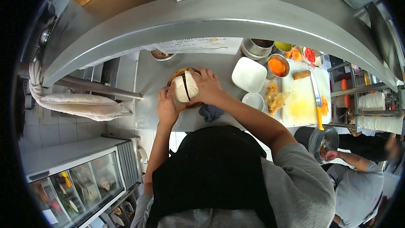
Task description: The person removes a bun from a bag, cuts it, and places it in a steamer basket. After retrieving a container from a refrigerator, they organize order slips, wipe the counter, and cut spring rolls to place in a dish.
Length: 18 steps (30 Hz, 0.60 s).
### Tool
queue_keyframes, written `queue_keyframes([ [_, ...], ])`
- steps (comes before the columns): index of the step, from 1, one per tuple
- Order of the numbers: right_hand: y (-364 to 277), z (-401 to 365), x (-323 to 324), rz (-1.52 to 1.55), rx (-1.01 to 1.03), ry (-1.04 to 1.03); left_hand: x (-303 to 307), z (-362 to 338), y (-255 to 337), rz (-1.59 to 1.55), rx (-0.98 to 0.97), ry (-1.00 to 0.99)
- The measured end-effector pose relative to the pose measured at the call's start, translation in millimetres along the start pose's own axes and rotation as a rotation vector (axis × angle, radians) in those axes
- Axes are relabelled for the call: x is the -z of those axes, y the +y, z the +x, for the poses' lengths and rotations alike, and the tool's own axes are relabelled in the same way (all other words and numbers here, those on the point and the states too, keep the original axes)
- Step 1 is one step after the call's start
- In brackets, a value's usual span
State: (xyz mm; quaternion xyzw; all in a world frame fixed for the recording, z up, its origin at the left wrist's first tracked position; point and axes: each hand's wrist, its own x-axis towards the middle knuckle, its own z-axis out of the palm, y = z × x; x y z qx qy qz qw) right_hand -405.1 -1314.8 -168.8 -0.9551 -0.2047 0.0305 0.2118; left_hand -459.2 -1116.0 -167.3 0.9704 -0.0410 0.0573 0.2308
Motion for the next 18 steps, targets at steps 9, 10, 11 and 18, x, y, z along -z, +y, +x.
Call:
queue_keyframes([
  [9,7,6,-14,0.052,0.104,-0.036,9,3,-14,-0.097,-0.109,0.009],
  [10,8,4,-12,0.051,0.103,-0.034,13,3,-15,-0.145,-0.132,0.014],
  [11,9,0,-5,0.141,0.084,-0.028,14,1,-22,-0.144,-0.136,0.016],
  [18,13,-21,-22,0.217,-0.006,-0.035,-13,-1,-48,-1.032,0.192,-0.156],
])
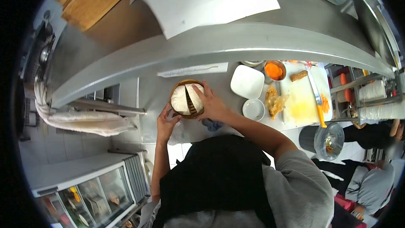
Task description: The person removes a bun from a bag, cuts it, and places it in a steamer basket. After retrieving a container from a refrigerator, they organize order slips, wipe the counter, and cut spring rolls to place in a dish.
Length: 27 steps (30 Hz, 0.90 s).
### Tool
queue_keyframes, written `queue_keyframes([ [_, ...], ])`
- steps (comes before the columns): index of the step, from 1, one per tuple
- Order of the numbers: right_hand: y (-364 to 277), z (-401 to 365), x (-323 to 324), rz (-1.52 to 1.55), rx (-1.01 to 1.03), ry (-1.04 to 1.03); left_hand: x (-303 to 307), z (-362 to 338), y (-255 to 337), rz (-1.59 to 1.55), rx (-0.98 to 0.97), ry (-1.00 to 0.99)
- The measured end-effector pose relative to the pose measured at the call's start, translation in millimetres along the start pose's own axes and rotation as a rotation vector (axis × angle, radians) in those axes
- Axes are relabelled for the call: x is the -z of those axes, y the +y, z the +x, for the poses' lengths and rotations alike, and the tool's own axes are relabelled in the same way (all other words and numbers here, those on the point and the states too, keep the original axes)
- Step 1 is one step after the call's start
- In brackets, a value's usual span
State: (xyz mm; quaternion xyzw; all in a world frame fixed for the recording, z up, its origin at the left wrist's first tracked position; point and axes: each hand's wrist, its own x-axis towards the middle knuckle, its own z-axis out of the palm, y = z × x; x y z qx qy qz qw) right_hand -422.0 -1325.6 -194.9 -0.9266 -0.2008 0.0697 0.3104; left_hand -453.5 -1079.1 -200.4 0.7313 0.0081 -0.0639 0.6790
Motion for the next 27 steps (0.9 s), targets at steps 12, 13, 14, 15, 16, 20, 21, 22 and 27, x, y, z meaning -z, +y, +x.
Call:
queue_keyframes([
  [12,141,163,27,-0.174,-0.262,-0.074,-15,117,-16,0.166,0.038,-0.148],
  [13,128,173,55,-0.173,-0.4,-0.164,-26,106,18,0.161,0.097,-0.147],
  [14,132,181,41,-0.264,-0.351,0.206,-24,111,5,0.106,0.023,-0.142],
  [15,130,176,20,-0.372,-0.29,0.564,-23,120,-6,0.049,-0.044,-0.126],
  [16,96,140,46,0.011,-0.315,0.463,-32,121,2,0.061,-0.041,-0.187],
  [20,-10,-16,65,0.658,-0.063,0.62,-105,100,64,-0.396,0.143,-0.041],
  [21,-25,-53,63,0.644,-0.057,0.598,-127,92,70,-0.537,0.202,-0.079],
  [22,-20,-73,44,0.583,-0.082,0.703,-144,86,64,-0.566,0.232,-0.267],
  [27,34,-172,38,0.494,-0.463,0.972,-241,35,51,-0.541,0.157,-0.758],
])
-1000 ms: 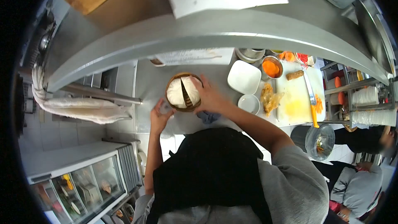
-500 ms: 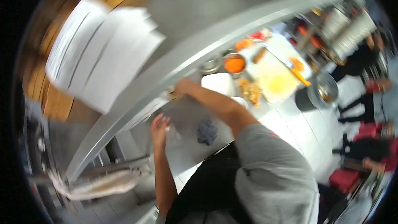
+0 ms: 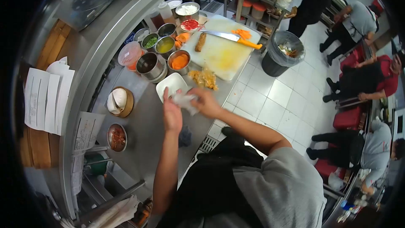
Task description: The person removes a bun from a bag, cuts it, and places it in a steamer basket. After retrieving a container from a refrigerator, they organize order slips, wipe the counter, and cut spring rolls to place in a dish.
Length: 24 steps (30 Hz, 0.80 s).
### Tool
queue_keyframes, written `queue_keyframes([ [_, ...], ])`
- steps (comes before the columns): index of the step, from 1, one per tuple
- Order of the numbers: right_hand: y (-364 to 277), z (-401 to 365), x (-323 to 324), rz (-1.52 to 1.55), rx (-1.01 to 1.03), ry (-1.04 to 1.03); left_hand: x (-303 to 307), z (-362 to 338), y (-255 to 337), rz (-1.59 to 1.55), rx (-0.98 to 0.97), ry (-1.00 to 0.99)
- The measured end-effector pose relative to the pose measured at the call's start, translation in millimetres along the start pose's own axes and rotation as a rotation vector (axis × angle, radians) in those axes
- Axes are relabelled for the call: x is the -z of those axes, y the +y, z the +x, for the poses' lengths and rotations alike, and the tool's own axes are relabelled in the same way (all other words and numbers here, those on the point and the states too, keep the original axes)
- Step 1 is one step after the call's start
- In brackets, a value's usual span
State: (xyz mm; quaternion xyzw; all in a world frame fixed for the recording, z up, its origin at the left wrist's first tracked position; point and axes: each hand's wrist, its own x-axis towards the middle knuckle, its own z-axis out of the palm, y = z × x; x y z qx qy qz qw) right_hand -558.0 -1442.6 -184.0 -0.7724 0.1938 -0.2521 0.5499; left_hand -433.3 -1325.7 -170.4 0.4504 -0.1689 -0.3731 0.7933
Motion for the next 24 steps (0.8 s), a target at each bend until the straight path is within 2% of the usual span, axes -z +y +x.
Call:
queue_keyframes([
  [2,1,20,44,-0.166,0.014,0.082,-18,-1,-3,0.643,-0.184,0.038],
  [3,13,34,60,-0.155,0.028,0.057,-24,-9,5,0.813,-0.27,0.038],
  [4,31,50,72,-0.346,0.14,0.065,-18,-15,3,0.821,-0.279,0.071],
  [5,48,62,76,-0.532,0.256,0.071,-7,-23,1,1.021,-0.407,0.083],
  [6,61,69,74,-0.513,0.274,0.039,4,-33,-4,1.225,-0.526,0.096],
  [8,85,74,64,-0.84,0.441,-0.044,22,-59,-15,1.3,-0.474,0.214],
  [12,131,65,61,-0.843,0.51,-0.242,43,-122,-40,1.466,-0.362,0.464],
  [14,163,66,54,-0.699,0.634,-0.127,50,-149,-50,1.494,-0.35,0.538],
  [15,136,66,54,-0.682,0.377,-0.233,56,-167,-52,1.51,-0.354,0.591],
  [16,145,70,49,-0.759,0.431,-0.249,64,-182,-56,1.574,-0.37,0.656],
  [17,162,71,48,-0.732,0.573,-0.199,70,-198,-56,1.52,-0.353,0.752],
  [18,151,76,48,-0.831,0.523,-0.34,67,-211,-47,1.383,-0.377,0.861],
  [19,142,77,50,-0.655,0.362,-0.401,61,-227,-30,1.404,-0.381,0.965],
  [20,129,80,53,-0.537,0.384,-0.391,64,-243,-17,1.345,-0.397,1.068],
  [21,105,76,60,-0.605,0.319,-0.379,71,-265,-8,1.315,-0.422,1.2],
  [22,103,80,60,-0.532,0.383,-0.359,86,-277,-1,1.271,-0.439,1.303],
  [23,114,86,60,-0.584,0.412,-0.341,95,-288,11,1.268,-0.459,1.355],
  [24,105,86,61,-0.553,0.372,-0.344,103,-307,27,1.143,-0.51,1.49],
])
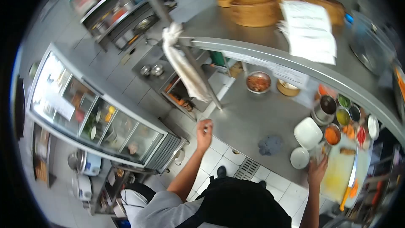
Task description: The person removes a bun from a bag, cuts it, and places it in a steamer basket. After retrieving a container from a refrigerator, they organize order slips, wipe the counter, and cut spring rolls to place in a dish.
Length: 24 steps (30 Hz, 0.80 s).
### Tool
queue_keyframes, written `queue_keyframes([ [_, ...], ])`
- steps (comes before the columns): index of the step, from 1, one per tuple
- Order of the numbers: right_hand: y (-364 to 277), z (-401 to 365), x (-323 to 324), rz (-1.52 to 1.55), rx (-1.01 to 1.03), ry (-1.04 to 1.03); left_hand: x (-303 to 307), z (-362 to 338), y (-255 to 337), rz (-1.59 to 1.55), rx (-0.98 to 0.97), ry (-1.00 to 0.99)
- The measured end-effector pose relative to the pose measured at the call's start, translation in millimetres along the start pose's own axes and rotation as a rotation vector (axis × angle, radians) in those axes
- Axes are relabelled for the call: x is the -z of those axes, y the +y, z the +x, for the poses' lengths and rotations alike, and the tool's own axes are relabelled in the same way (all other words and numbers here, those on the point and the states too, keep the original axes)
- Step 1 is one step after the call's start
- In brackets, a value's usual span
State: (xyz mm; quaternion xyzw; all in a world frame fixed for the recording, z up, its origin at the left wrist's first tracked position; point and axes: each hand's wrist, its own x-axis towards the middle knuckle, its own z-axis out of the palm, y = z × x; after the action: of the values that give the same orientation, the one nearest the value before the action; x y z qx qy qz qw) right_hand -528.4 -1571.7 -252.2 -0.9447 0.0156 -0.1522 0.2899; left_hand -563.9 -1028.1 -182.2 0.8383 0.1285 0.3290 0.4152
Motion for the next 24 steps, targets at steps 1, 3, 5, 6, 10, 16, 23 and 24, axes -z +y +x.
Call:
queue_keyframes([
  [1,-13,2,11,0.04,-0.033,-0.013,25,14,-8,-0.05,0.094,0.124],
  [3,-8,6,9,0.012,0.009,0.036,74,37,-25,-0.003,0.093,0.284],
  [5,19,12,0,-0.274,-0.009,0.038,130,51,-19,0.026,0.128,0.425],
  [6,15,16,5,-0.399,-0.107,-0.033,158,61,-30,-0.006,0.065,0.538],
  [10,60,34,-17,-0.571,-0.063,0.203,322,121,-67,0.327,-0.087,0.991],
  [16,-30,48,26,-0.319,0.132,0.344,547,264,-57,0.625,-0.193,1.143],
  [23,-244,-14,-62,0.188,0.24,-0.26,558,355,-67,0.875,0.004,1.235],
  [24,-304,-30,-62,0.12,0.245,-0.36,557,356,-66,0.844,-0.051,1.241],
])
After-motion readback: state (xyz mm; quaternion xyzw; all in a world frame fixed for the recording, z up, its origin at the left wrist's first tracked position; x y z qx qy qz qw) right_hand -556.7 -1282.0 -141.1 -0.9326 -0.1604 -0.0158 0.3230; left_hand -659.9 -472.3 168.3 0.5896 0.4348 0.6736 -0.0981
